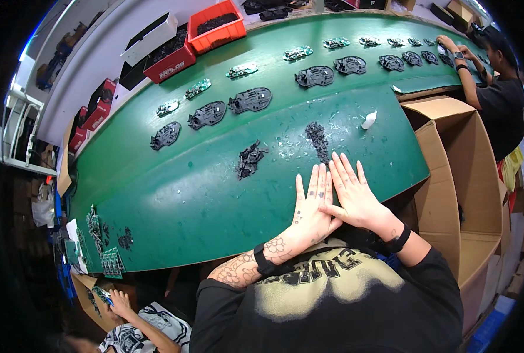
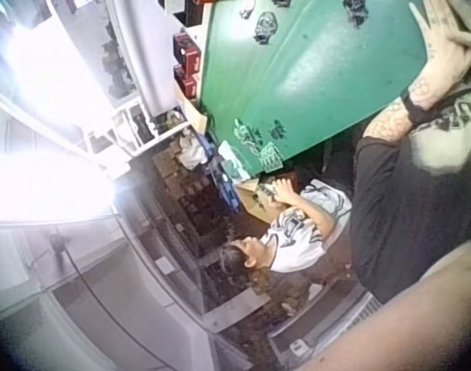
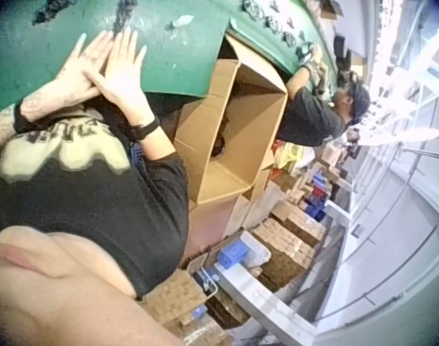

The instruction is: The person assembles electronic components on a green workbench. They apply glue to small black parts and attach them to larger black plastic housings, then place the assembled units into a cardboard box. The person also organizes piles of small parts on the table.

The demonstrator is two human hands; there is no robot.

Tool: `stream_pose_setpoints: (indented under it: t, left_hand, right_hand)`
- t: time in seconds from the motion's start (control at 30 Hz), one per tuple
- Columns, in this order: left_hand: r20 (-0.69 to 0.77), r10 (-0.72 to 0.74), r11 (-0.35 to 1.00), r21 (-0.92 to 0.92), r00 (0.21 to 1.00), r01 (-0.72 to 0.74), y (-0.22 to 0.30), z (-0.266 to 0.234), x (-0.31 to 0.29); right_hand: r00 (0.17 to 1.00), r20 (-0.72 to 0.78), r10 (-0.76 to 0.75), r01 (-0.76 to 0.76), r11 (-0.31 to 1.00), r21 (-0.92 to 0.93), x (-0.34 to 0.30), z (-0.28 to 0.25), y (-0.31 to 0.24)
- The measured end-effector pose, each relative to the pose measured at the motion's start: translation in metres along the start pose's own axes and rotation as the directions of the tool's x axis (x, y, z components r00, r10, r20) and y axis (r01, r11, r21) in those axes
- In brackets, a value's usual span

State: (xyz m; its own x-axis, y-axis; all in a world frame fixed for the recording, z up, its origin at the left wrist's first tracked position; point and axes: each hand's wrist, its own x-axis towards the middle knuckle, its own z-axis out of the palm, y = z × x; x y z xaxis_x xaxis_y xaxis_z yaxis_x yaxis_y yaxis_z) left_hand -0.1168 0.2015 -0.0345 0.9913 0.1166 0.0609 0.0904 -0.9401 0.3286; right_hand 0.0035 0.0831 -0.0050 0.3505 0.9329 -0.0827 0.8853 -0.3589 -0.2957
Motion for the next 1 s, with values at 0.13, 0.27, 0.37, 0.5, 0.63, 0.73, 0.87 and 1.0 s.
stream_pose_setpoints:
  t: [0.13, 0.27, 0.37, 0.5, 0.63, 0.73, 0.87, 1.0]
  left_hand:
    - [0.062, 0.005, 1.000, 0.003, 0.998, -0.005, 0.005, -0.001, -0.012]
    - [0.126, -0.007, 1.000, 0.005, 0.992, 0.006, 0.006, -0.014, -0.012]
    - [0.095, 0.000, 0.999, -0.045, 0.995, 0.004, -0.002, -0.015, -0.011]
    - [0.061, -0.013, 0.999, -0.034, 0.998, 0.015, -0.005, -0.014, -0.014]
    - [0.050, 0.017, 0.999, -0.037, 0.999, -0.015, -0.009, -0.011, -0.011]
    - [0.033, 0.018, 0.999, -0.033, 0.999, -0.017, -0.010, -0.012, -0.012]
    - [0.033, 0.006, 1.000, -0.025, 0.999, -0.005, -0.009, -0.014, -0.014]
    - [0.037, 0.003, 1.000, -0.028, 0.999, -0.002, -0.010, -0.014, -0.016]
  right_hand:
    - [1.000, 0.000, -0.011, 0.011, 1.000, -0.011, -0.009, 0.002, -0.004]
    - [1.000, -0.006, -0.006, 0.006, 1.000, -0.018, -0.008, 0.002, -0.006]
    - [1.000, 0.002, -0.003, 0.003, 1.000, -0.001, -0.007, -0.002, -0.006]
    - [1.000, -0.017, -0.014, 0.014, 0.999, -0.034, -0.006, 0.000, -0.012]
    - [0.999, -0.036, -0.005, 0.003, 0.998, -0.057, -0.006, 0.003, -0.010]
    - [0.999, -0.049, -0.010, 0.007, 0.999, -0.046, -0.005, 0.004, -0.013]
    - [0.999, -0.050, -0.019, 0.017, 0.999, -0.028, -0.005, 0.003, -0.014]
    - [0.998, -0.058, -0.020, 0.019, 1.000, -0.010, -0.005, 0.003, -0.016]
